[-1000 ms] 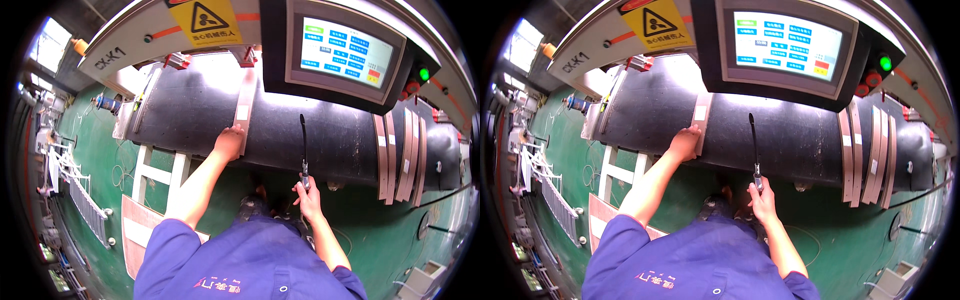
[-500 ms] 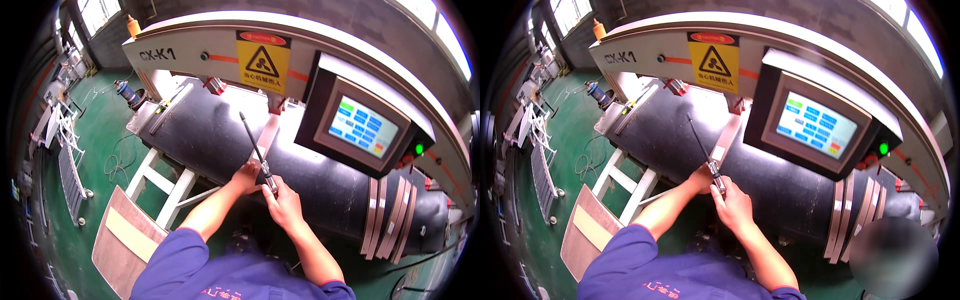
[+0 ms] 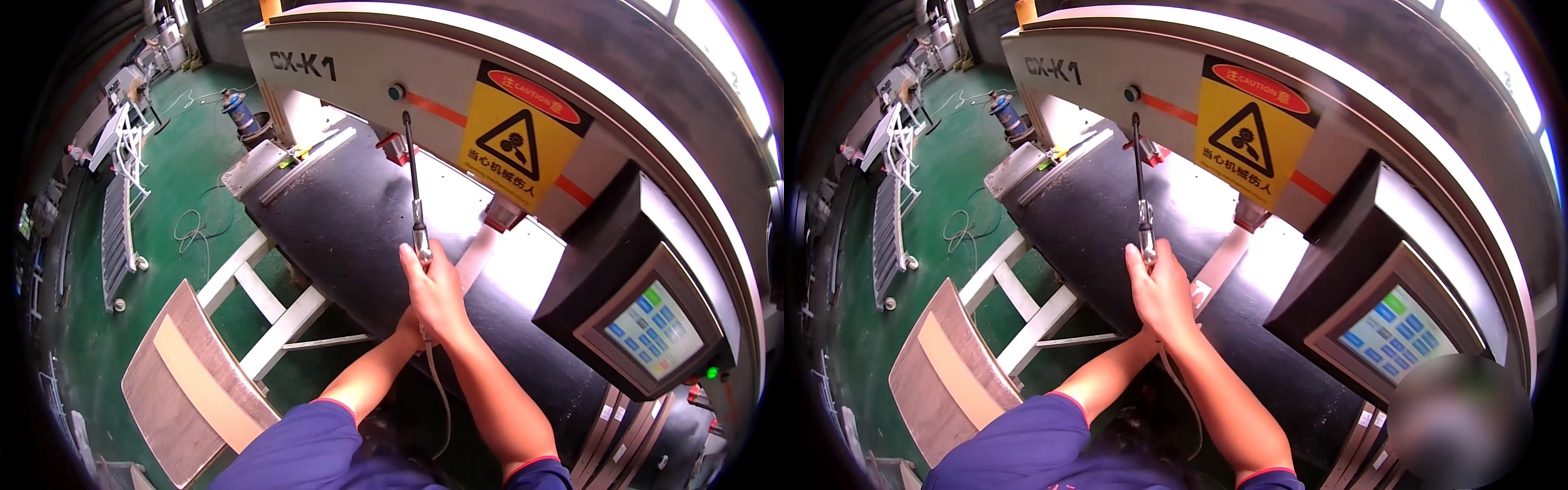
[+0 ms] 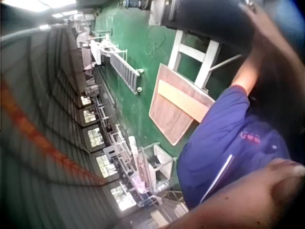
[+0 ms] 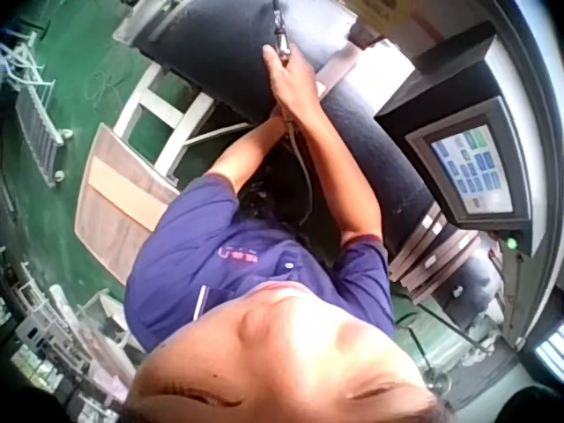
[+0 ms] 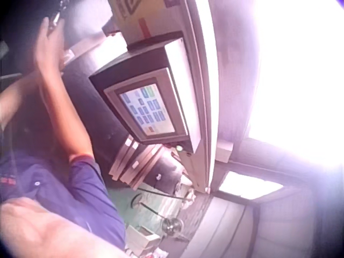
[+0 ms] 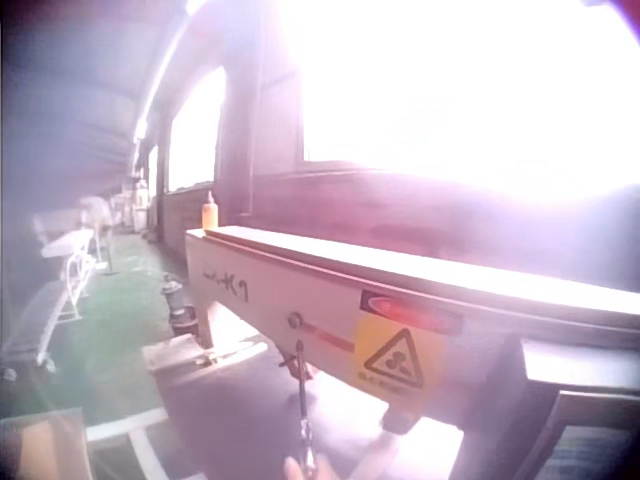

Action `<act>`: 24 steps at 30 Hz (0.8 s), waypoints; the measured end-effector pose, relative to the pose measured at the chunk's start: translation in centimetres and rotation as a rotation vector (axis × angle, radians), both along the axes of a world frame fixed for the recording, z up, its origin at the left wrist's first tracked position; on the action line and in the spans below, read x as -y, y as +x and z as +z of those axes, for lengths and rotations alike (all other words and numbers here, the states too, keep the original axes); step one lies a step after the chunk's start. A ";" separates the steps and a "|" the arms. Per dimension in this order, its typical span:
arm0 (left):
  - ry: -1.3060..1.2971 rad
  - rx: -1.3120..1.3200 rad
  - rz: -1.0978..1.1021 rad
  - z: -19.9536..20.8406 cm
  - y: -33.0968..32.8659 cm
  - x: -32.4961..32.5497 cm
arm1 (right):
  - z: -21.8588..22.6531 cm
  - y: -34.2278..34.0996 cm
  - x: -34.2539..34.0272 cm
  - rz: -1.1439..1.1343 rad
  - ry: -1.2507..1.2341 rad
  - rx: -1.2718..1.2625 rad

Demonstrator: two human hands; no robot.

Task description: The person places wood planks onto a woodworking machine, aligns them against guides, and uses an air nozzle to clean the surface and components before and after processing.

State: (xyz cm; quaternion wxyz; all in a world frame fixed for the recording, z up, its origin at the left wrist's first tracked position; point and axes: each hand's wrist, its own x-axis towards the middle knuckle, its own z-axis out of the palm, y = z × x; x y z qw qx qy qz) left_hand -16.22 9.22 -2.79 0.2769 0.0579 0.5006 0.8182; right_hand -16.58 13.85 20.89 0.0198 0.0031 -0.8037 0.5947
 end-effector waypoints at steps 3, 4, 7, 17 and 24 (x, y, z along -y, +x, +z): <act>-1.030 -0.882 -0.015 2.8 0.1 0.7 | -0.5 -2.7 1.1 0.031 -0.039 0.000; -1.260 -1.097 0.023 4.4 0.2 0.9 | -0.5 -3.5 1.4 0.044 -0.041 -0.009; -1.252 -1.291 0.100 4.1 0.0 1.0 | -0.4 -5.1 2.1 0.043 -0.111 0.044; -1.270 -1.478 0.247 0.9 -0.4 1.1 | -0.8 -5.5 4.4 -0.039 -0.214 0.101; -1.277 -1.409 0.192 0.7 -0.6 0.7 | 0.2 -5.6 5.6 -0.019 -0.334 0.199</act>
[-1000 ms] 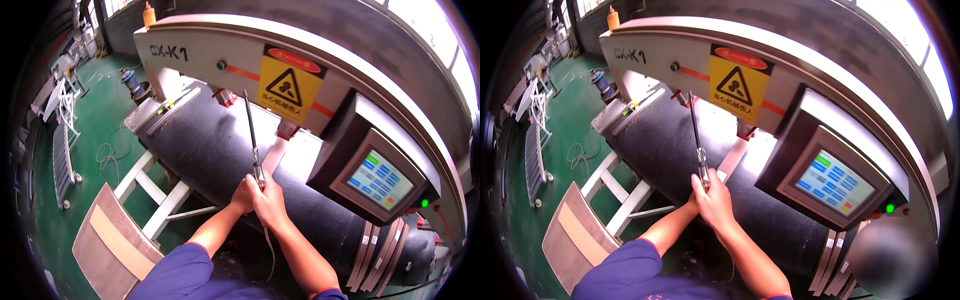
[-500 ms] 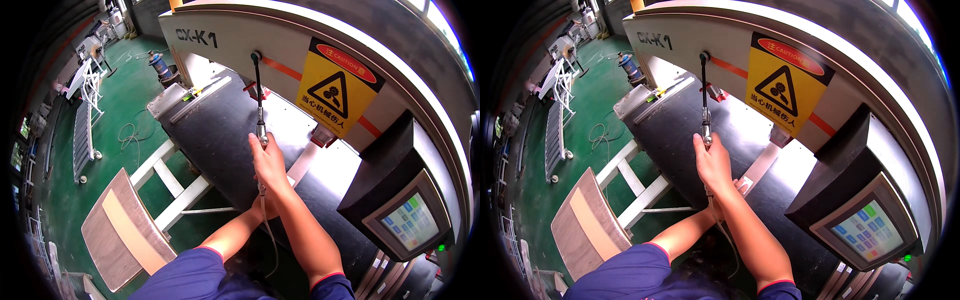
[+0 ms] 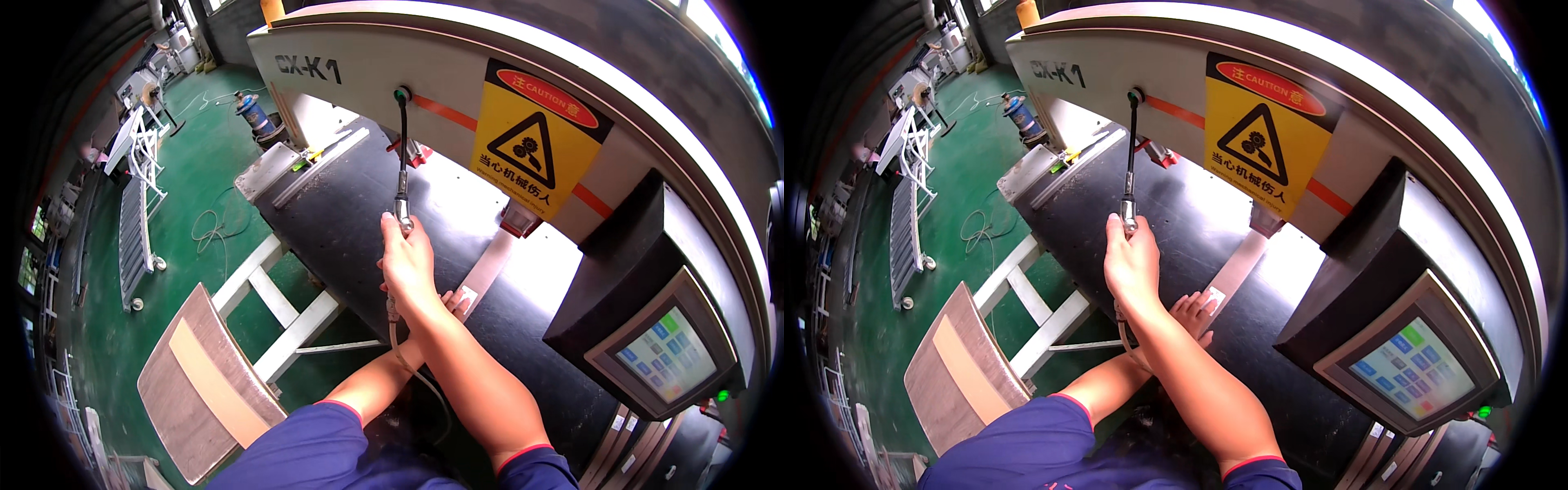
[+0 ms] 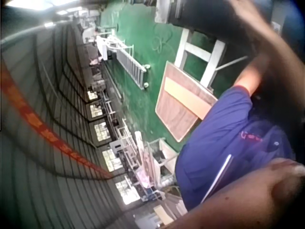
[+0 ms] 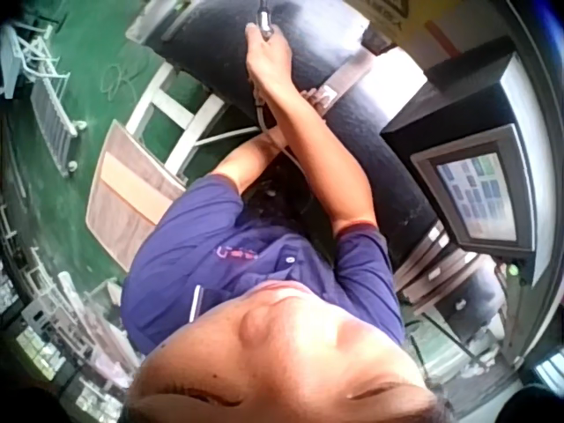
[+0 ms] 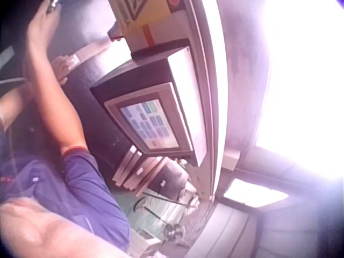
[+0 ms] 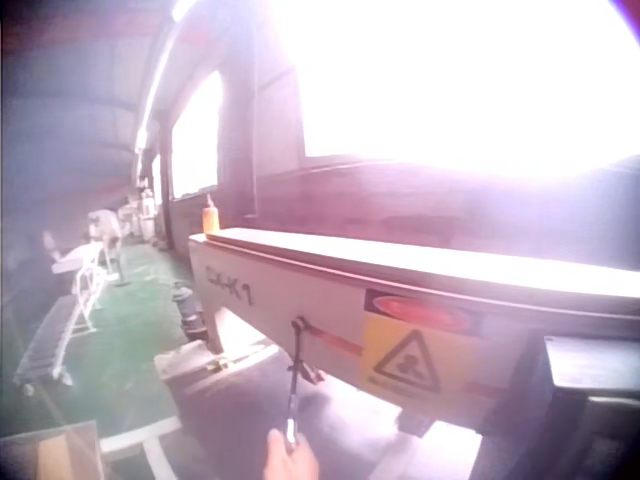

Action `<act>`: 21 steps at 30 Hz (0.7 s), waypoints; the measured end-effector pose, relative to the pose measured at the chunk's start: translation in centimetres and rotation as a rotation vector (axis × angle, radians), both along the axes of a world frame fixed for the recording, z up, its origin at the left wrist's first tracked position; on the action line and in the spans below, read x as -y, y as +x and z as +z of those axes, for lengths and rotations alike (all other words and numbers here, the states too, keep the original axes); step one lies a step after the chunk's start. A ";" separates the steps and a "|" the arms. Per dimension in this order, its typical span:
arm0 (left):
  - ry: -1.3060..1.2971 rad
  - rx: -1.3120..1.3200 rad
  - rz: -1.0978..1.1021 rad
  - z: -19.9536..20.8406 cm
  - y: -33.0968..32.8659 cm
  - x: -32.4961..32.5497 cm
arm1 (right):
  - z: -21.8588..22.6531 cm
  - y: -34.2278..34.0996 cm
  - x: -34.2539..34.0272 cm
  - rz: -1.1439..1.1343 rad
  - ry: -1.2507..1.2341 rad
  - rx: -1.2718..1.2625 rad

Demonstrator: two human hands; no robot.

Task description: The person places wood planks onto a woodworking machine, aligns them against guides, and uses an air nozzle to clean the surface and components before and after processing.

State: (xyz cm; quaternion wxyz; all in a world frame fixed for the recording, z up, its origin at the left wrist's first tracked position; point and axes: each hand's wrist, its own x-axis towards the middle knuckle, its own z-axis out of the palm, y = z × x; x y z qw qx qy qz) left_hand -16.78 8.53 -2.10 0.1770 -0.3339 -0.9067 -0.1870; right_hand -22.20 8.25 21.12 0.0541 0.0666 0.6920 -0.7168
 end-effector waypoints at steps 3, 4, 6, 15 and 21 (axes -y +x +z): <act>0.012 -0.003 0.011 -0.1 0.3 0.7 | 2.6 0.7 0.1 0.043 -0.087 0.111; 0.021 0.001 0.011 0.3 0.3 0.6 | 3.1 0.6 0.0 0.038 -0.076 0.113; 0.022 0.009 0.004 0.5 0.5 0.3 | 3.5 0.6 -0.1 0.028 -0.053 0.116; -0.469 0.090 0.093 1.7 0.7 -0.4 | -0.5 4.6 -5.4 0.135 -0.094 0.101; -0.201 0.121 0.041 -1.3 -0.3 0.4 | -5.3 13.8 -11.7 0.112 -0.184 0.335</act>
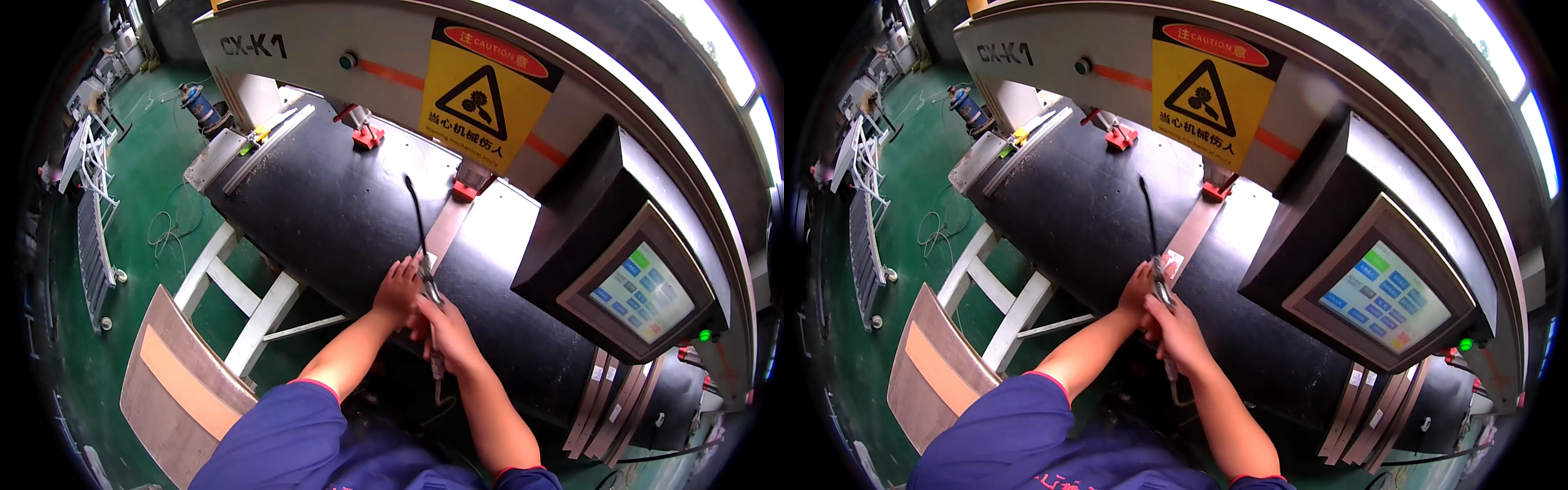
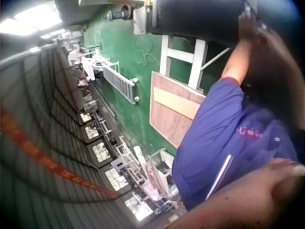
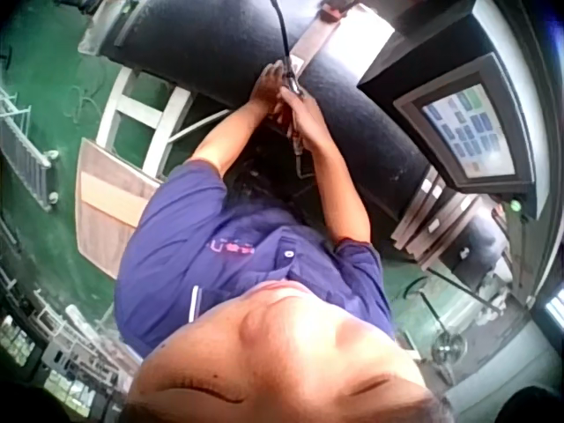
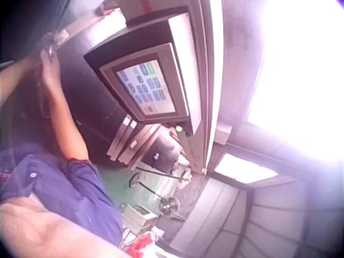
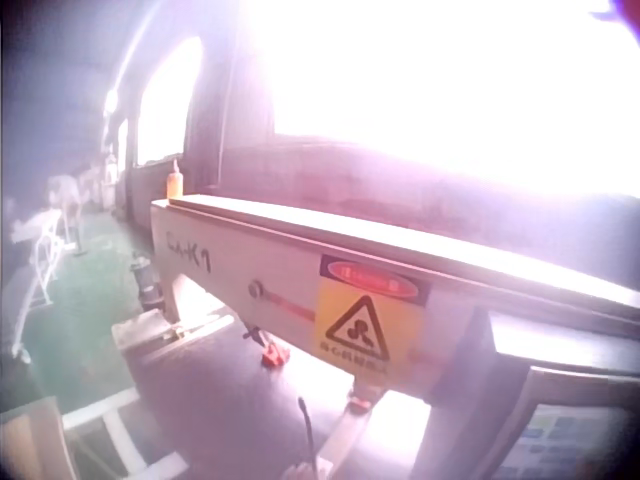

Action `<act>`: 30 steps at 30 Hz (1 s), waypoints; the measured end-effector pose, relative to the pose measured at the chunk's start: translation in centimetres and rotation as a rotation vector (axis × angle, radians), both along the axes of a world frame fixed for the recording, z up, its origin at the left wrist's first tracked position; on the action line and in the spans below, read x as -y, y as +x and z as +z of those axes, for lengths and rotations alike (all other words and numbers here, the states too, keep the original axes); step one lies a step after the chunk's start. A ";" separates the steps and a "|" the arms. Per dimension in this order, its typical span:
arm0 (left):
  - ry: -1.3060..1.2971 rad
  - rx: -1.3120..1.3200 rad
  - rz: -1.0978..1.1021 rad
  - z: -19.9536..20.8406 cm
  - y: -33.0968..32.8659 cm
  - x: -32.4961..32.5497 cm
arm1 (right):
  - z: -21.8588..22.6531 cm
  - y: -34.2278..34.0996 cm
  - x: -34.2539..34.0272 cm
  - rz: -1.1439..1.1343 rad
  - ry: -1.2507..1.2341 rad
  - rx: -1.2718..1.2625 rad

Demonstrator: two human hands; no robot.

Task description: The person places wood planks onto a woodworking machine, aligns them against guides, and uses an air nozzle to clean the surface and components before and after processing.

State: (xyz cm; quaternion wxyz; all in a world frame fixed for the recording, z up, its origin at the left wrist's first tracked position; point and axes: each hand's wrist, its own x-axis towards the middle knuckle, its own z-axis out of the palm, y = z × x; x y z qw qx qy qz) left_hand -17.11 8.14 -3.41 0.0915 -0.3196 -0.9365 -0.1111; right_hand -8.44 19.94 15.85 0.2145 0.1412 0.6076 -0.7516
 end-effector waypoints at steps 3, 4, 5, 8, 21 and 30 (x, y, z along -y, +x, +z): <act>0.209 0.048 0.022 3.3 0.8 -0.5 | -3.3 4.9 -2.5 -0.114 -0.020 0.173; 0.198 0.041 0.021 3.2 0.8 -0.5 | -4.3 6.7 -3.1 -0.139 -0.022 0.201; 0.188 0.035 0.019 3.1 0.8 -0.5 | -5.1 8.3 -3.6 -0.166 -0.024 0.228; 0.153 0.031 0.022 2.8 0.8 -0.4 | -6.9 12.7 -4.4 -0.254 0.048 0.261; 0.088 0.068 0.034 2.8 0.5 -0.7 | -6.3 21.0 -1.8 -0.394 0.305 0.319; 0.095 0.040 0.014 2.1 0.5 -0.6 | -6.8 21.6 -1.7 -0.387 0.352 0.305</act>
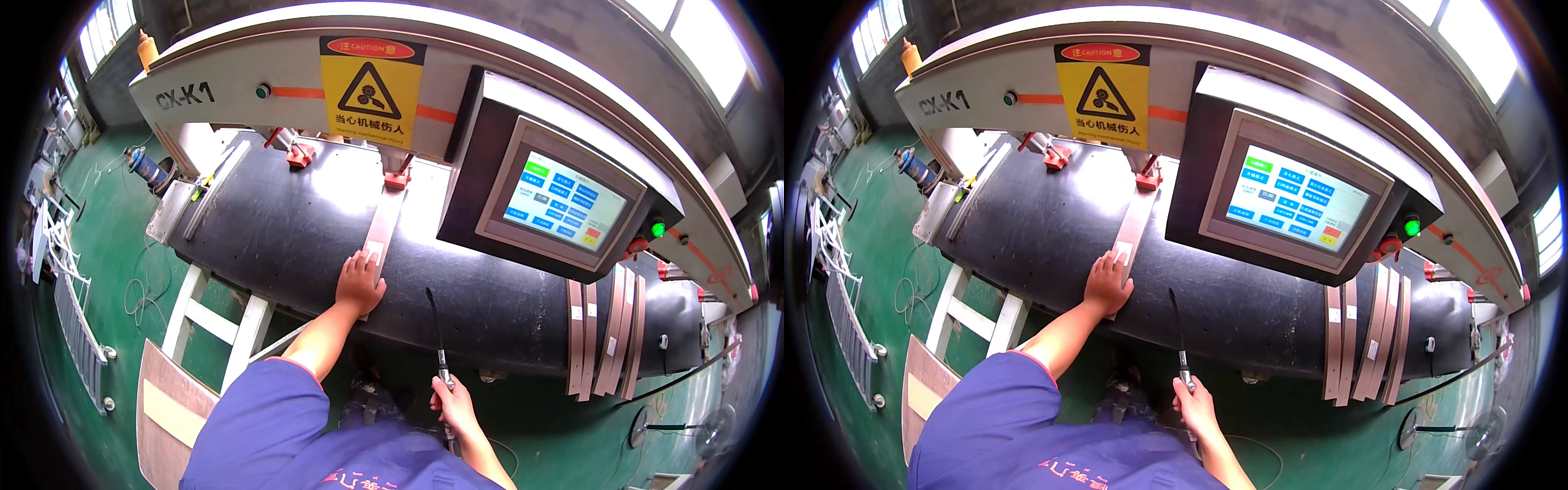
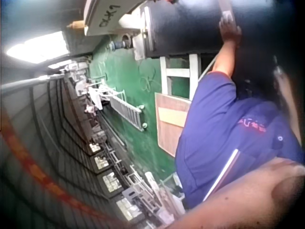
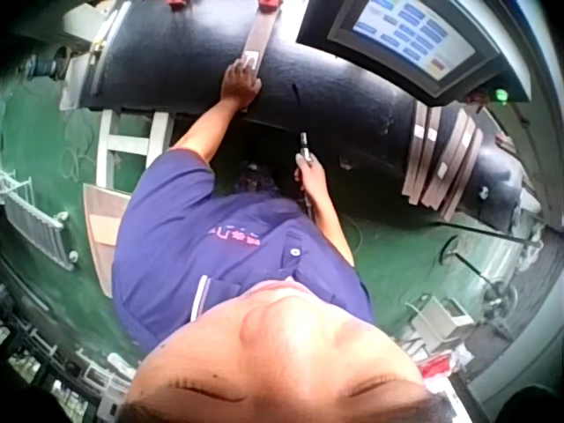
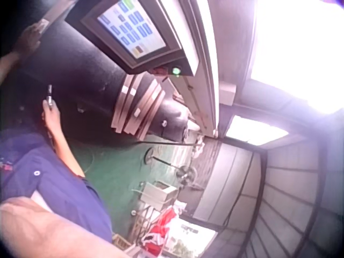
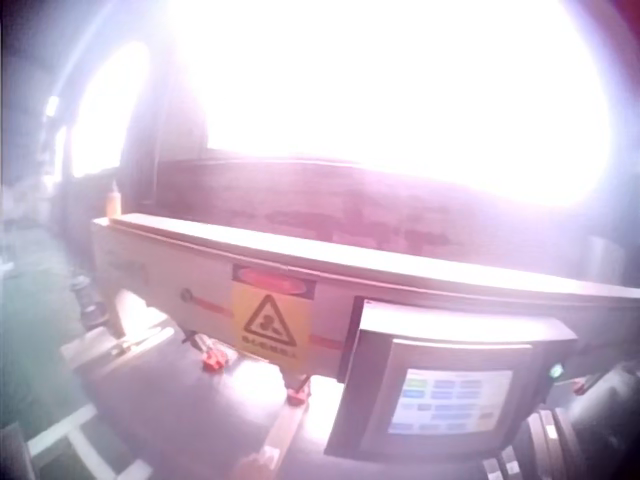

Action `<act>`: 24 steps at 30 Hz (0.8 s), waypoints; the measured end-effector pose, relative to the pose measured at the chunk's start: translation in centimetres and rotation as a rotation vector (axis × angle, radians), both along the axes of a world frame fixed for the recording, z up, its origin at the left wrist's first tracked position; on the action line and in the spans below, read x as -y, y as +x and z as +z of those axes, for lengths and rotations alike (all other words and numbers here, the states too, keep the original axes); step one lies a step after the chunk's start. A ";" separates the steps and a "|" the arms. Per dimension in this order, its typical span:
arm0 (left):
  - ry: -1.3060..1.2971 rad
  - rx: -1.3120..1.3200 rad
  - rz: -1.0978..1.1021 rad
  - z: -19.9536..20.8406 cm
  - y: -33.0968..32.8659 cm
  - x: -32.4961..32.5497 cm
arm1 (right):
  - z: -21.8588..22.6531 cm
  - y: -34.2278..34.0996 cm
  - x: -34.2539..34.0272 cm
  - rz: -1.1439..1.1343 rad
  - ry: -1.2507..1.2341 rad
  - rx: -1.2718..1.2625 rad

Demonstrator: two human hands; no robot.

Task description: The person places wood planks onto a woodworking machine, aligns them against guides, and uses an air nozzle to clean the surface and components before and after processing.

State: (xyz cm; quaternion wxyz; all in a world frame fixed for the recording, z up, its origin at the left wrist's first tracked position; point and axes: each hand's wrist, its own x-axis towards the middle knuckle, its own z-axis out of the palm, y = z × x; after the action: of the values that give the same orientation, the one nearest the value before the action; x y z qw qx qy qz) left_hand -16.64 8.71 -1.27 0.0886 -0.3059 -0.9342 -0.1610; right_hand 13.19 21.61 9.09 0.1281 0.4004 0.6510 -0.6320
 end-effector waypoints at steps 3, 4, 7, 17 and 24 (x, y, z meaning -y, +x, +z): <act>0.020 -0.009 -0.004 -0.2 -0.1 0.3 | 0.0 -0.3 0.3 0.032 0.004 0.006; 0.029 -0.016 -0.008 -0.1 0.0 0.2 | 0.0 -0.4 0.4 0.042 0.003 0.005; 0.042 -0.028 -0.009 0.1 0.0 0.1 | 0.0 -0.7 0.7 0.068 0.001 -0.008; 0.027 -0.028 -0.012 0.0 -0.1 0.0 | 0.3 -2.0 0.9 0.039 0.003 -0.059; 0.020 -0.016 -0.013 0.1 -0.1 0.0 | 0.0 -2.2 0.2 -0.012 -0.003 -0.053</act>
State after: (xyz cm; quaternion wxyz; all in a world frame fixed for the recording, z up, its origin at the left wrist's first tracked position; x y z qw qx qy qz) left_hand -16.72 8.70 -1.20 0.0979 -0.3122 -0.9298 -0.1685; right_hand 10.97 21.38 9.07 0.1077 0.3871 0.6509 -0.6441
